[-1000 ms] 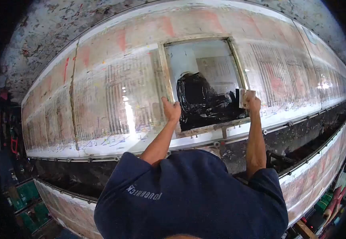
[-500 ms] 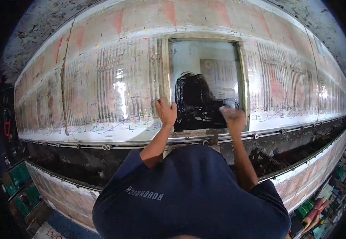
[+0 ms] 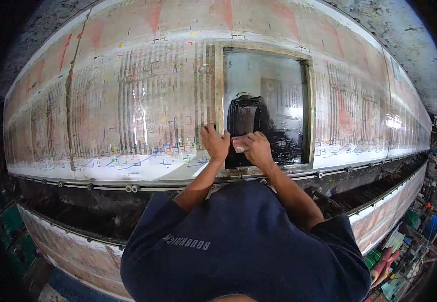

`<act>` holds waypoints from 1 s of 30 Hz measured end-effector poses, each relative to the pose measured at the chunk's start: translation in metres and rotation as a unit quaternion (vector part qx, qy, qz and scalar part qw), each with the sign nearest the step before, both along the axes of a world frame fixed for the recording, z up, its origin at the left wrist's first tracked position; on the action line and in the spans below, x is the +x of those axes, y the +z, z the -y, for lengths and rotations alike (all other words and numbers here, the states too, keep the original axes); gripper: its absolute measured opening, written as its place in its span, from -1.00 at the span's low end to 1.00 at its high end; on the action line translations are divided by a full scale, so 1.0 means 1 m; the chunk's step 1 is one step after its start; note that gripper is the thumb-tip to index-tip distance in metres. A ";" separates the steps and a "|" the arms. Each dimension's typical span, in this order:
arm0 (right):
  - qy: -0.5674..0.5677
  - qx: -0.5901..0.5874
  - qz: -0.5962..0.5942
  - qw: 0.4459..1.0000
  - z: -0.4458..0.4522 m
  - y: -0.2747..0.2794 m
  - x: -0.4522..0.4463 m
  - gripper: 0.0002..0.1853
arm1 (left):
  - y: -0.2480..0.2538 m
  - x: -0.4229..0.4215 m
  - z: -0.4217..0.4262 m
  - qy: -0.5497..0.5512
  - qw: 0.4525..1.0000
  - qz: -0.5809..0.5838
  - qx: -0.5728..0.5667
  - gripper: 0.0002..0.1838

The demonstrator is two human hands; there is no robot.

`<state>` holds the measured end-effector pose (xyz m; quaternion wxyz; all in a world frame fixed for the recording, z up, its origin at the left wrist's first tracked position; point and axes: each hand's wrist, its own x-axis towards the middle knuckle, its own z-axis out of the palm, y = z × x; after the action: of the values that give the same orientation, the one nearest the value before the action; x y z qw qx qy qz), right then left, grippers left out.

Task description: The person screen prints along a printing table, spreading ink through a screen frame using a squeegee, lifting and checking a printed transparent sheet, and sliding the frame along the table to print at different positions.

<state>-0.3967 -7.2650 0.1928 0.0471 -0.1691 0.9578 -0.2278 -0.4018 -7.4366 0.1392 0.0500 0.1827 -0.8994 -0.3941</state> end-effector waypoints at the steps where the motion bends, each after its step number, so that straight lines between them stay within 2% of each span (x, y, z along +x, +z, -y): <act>1: 0.062 0.045 0.038 0.996 -0.007 0.021 -0.009 -0.73 | 0.001 0.001 -0.001 -0.002 1.000 -0.005 -0.006 -0.46; 2: 0.124 0.086 0.075 0.986 -0.015 0.031 -0.019 -0.74 | 0.003 0.002 0.001 -0.004 1.000 -0.010 -0.017 -0.46; 3: 0.175 0.137 0.140 0.965 -0.030 0.022 -0.044 -0.63 | 0.003 0.002 0.004 -0.004 0.999 -0.016 -0.028 -0.45; 5: 0.065 0.021 0.259 0.964 -0.034 0.040 -0.091 -0.63 | -0.004 0.004 0.007 -0.010 0.999 -0.011 -0.028 -0.42; 6: 0.069 0.019 0.253 0.965 -0.030 0.038 -0.090 -0.63 | -0.003 0.004 0.007 -0.010 0.999 -0.016 -0.027 -0.41; 7: 0.004 0.019 0.111 0.994 -0.024 0.033 -0.089 -0.65 | 0.001 0.004 0.005 -0.010 0.999 -0.020 -0.024 -0.40; 8: -0.064 0.016 -0.033 0.997 -0.017 0.027 -0.086 -0.67 | 0.004 0.006 0.003 -0.008 0.999 -0.025 -0.026 -0.40; 10: -0.078 -0.011 -0.075 0.994 -0.007 -0.016 -0.035 -0.67 | 0.018 0.001 0.000 0.002 0.999 0.025 0.034 -0.40; 11: -0.025 -0.056 -0.115 0.991 -0.010 -0.026 -0.012 -0.64 | 0.019 -0.002 0.000 0.004 0.999 0.017 0.028 -0.40; 12: -0.021 -0.059 -0.019 0.998 -0.011 0.001 0.009 -0.60 | 0.019 -0.003 0.000 0.023 0.999 0.032 0.030 -0.41; 14: 0.005 -0.102 0.023 0.994 -0.045 0.033 0.029 -0.60 | 0.024 -0.007 -0.004 0.036 0.998 0.042 0.029 -0.42; 16: -0.139 -0.091 -0.057 0.984 -0.100 0.027 0.044 -0.69 | 0.033 -0.011 -0.004 0.020 0.995 0.055 0.075 -0.44; 17: -0.146 -0.032 -0.120 0.982 -0.130 0.054 0.041 -0.68 | 0.020 -0.010 -0.006 0.007 0.998 0.009 0.066 -0.44; 18: -0.285 -0.352 0.119 0.883 -0.172 0.031 0.044 -0.65 | 0.024 -0.009 -0.013 0.013 0.996 0.010 0.091 -0.46; 19: -0.305 -0.288 0.101 0.902 -0.236 0.000 0.053 -0.64 | 0.028 -0.010 -0.025 0.019 0.993 0.012 0.116 -0.47; 20: -0.520 -0.456 0.052 0.720 -0.263 -0.022 0.058 -0.65 | 0.027 -0.014 -0.045 0.015 0.994 0.007 0.112 -0.47; 22: -0.545 -0.471 0.086 0.688 -0.332 -0.016 0.056 -0.67 | 0.017 -0.020 -0.100 0.023 0.990 -0.057 0.124 -0.50; 25: -0.509 -0.397 0.047 0.762 -0.444 -0.031 0.027 -0.73 | 0.013 -0.041 -0.196 0.023 0.992 -0.024 0.118 -0.49; 27: -0.519 -0.400 0.060 0.753 -0.495 -0.020 0.007 -0.73 | 0.012 -0.044 -0.252 0.022 0.994 -0.005 0.107 -0.48; 29: -0.536 -0.401 0.083 0.738 -0.524 -0.020 0.023 -0.74 | 0.006 -0.029 -0.282 0.018 0.995 0.025 0.091 -0.46; 30: -0.528 -0.409 0.091 0.739 -0.535 -0.025 0.035 -0.64 | -0.005 -0.018 -0.288 0.006 0.997 -0.024 0.069 -0.46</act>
<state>-0.3616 -6.7298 0.1682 -0.0679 0.3821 0.6991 -0.6006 -0.4199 -7.1490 0.1345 0.0615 0.1817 -0.8676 -0.4587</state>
